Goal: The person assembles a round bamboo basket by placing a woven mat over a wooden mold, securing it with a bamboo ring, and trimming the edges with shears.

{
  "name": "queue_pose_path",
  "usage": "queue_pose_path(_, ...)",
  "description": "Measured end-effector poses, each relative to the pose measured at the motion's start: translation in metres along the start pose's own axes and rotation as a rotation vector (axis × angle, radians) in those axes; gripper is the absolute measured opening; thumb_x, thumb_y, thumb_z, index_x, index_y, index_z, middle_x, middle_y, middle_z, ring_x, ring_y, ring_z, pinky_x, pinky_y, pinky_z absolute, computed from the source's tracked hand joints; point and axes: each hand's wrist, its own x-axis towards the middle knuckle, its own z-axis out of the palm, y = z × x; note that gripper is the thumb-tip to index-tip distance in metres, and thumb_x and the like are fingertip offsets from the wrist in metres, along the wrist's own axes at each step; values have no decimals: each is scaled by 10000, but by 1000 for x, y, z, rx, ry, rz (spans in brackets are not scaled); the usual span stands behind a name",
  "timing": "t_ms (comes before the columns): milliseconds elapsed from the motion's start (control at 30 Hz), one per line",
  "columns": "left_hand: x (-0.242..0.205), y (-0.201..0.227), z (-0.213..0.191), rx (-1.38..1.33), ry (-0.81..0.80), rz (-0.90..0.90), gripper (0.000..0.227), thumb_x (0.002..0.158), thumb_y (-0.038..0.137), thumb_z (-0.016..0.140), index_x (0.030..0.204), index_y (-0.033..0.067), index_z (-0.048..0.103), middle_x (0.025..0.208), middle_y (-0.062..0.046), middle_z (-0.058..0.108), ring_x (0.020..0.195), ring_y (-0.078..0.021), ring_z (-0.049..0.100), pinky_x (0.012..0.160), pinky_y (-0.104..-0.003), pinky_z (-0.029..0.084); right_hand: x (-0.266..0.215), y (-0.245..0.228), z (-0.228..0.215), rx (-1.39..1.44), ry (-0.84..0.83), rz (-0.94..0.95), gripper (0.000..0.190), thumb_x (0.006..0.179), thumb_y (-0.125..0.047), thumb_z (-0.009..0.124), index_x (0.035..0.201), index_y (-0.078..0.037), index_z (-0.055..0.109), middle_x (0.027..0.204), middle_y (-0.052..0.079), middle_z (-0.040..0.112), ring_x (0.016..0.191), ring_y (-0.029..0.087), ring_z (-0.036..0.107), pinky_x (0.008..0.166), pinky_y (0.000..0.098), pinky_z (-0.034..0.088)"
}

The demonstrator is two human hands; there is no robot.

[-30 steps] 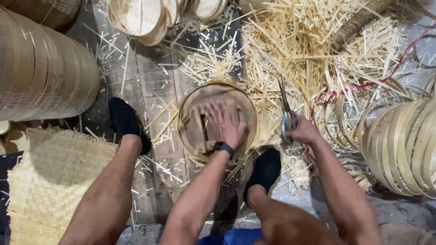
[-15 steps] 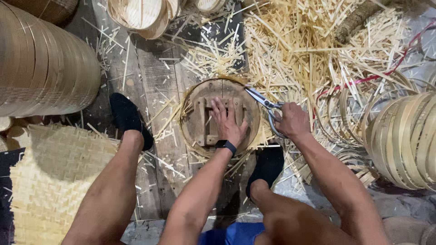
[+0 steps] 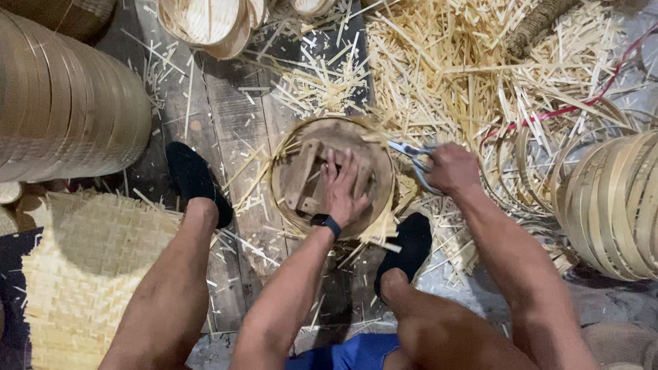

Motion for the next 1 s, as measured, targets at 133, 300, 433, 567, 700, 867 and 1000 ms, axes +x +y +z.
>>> queue_pose_path(133, -3, 0, -9, -35, -63, 55, 1116, 667, 296, 869, 1622, 213, 297, 1723, -70, 181, 1592, -412, 12, 1274, -627, 63, -13, -4, 2, -27, 424, -111, 556, 917, -583, 612, 911, -42, 740, 838, 137, 597, 793, 261, 580, 682, 465, 548)
queue_pose_path(300, 0, 5, -18, -75, -110, 30, 1135, 638, 242, 875, 1618, 201, 305, 1715, -78, 184, 1588, -411, 15, 1273, -628, 65, 19, -47, -20, -96, 349, -126, 597, 875, -607, 626, 913, -18, 718, 754, 133, 602, 717, 263, 600, 660, 435, 542)
queue_pose_path(433, -4, -8, -44, -72, -307, 174, 1052, 626, 180, 866, 1571, 240, 408, 1700, -62, 244, 1583, -383, 52, 1259, -620, 91, -2, -8, -14, -29, -3, 0, 583, 978, -623, 540, 1151, -90, 698, 989, 148, 645, 936, 289, 676, 835, 446, 592)
queue_pose_path(567, -2, -4, -49, -108, -338, 208, 1003, 623, 168, 855, 1536, 209, 442, 1671, -49, 318, 1587, -379, 77, 1271, -625, 108, 3, 8, 5, -83, 497, -250, 523, 873, -532, 653, 1084, -59, 721, 860, 132, 607, 817, 272, 627, 780, 450, 559)
queue_pose_path(700, 0, -3, -51, -118, -326, 243, 1005, 619, 160, 857, 1533, 202, 442, 1668, -49, 320, 1580, -399, 71, 1264, -632, 110, 41, -31, 2, -178, 615, -269, 664, 638, -631, 727, 829, 5, 717, 699, 126, 583, 696, 284, 620, 655, 438, 580)
queue_pose_path(867, -7, 1, -68, -17, -380, 107, 969, 703, 302, 802, 1577, 178, 403, 1683, -150, 280, 1582, -421, 112, 1248, -595, 125, 26, -5, -5, -37, 117, -84, 326, 871, -385, 636, 975, -95, 743, 833, 120, 598, 762, 271, 626, 710, 463, 588)
queue_pose_path(1000, -1, 28, -38, -30, -194, -363, 1094, 794, 660, 720, 1537, -9, 275, 1564, -373, 195, 1476, -528, 117, 1177, -629, 74, 3, 4, 2, -83, 427, -191, 495, 788, -522, 716, 938, -50, 726, 864, 168, 624, 783, 323, 628, 698, 488, 553)
